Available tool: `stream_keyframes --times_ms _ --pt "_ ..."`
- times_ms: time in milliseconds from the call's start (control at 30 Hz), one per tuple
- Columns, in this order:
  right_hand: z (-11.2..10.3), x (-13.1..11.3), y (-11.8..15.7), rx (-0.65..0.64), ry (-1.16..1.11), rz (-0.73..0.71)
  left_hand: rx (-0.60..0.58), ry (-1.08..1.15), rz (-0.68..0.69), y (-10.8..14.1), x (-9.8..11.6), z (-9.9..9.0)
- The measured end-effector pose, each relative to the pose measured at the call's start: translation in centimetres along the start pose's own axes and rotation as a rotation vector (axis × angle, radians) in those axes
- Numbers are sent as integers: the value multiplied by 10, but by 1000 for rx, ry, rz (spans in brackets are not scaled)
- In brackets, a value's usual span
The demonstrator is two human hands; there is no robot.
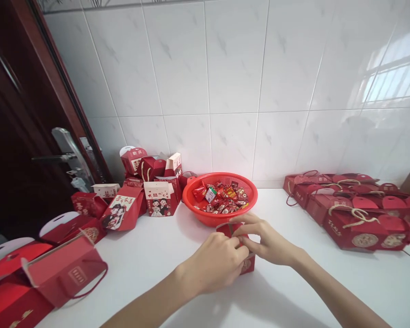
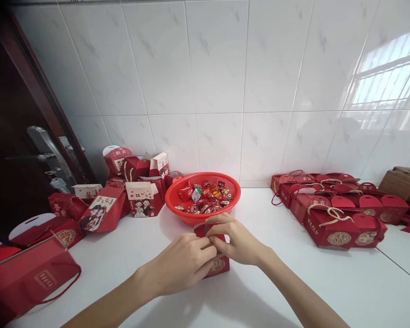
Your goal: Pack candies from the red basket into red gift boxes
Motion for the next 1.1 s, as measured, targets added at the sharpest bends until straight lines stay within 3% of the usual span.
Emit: stream_keyframes --times_ms 233,433,600,800,1100 --pt "2 5 -1 -33 136 70 -68 200 -142 10 -16 -11" --pt "16 -7 -6 -142 146 -7 -129 417 -176 16 -23 -17" --pt "12 6 -6 -159 179 165 -197 396 -289 22 -37 -21" --pt "4 24 8 -279 193 372 -274 452 -514 39 -66 -11" --pt "14 26 15 -347 126 381 -396 588 -508 38 -71 16"
Point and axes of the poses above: each hand's wrist, its own y-axis away from the middle knuckle, its own z-axis out of the palm, x = y × z, the point moved 8 cm from there along -y, towards the middle knuckle
